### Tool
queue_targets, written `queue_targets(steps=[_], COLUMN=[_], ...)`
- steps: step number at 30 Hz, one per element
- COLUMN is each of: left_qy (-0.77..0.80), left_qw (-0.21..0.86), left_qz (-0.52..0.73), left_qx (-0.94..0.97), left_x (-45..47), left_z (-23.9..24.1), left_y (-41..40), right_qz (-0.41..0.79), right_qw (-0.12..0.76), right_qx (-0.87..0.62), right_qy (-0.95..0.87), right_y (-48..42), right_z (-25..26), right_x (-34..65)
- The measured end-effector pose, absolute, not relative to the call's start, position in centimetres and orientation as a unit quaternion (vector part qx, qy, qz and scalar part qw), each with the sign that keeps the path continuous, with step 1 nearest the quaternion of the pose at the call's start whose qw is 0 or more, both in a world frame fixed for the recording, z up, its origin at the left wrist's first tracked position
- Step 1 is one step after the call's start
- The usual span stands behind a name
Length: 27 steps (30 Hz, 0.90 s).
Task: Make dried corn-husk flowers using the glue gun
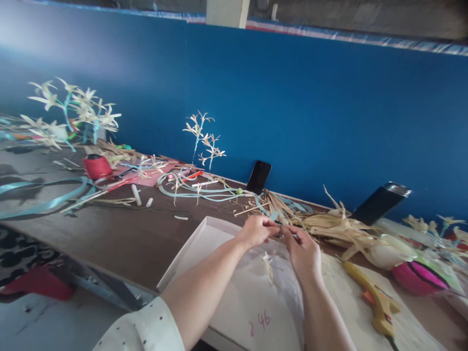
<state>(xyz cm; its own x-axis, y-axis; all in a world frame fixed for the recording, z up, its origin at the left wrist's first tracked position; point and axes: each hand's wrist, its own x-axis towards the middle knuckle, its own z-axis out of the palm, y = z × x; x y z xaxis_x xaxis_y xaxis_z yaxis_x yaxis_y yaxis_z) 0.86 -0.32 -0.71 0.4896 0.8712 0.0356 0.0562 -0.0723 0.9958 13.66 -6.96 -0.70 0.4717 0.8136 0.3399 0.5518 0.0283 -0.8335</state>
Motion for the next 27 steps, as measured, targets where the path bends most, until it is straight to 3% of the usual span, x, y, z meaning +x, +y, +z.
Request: queue_targets(steps=[11, 27], left_qy=[0.334, 0.361], left_qw=[0.644, 0.64], left_qz=[0.343, 0.347], left_qx=[0.597, 0.584], left_x=[0.83, 0.89], left_z=[-0.42, -0.07], left_y=[-0.58, -0.78], right_qz=[0.108, 0.111], right_qw=[0.525, 0.532], right_qx=[-0.68, -0.662], right_qy=[-0.5, -0.516], right_y=[-6.97, -6.88], right_z=[-0.89, -1.43], right_x=[13.8, 13.57])
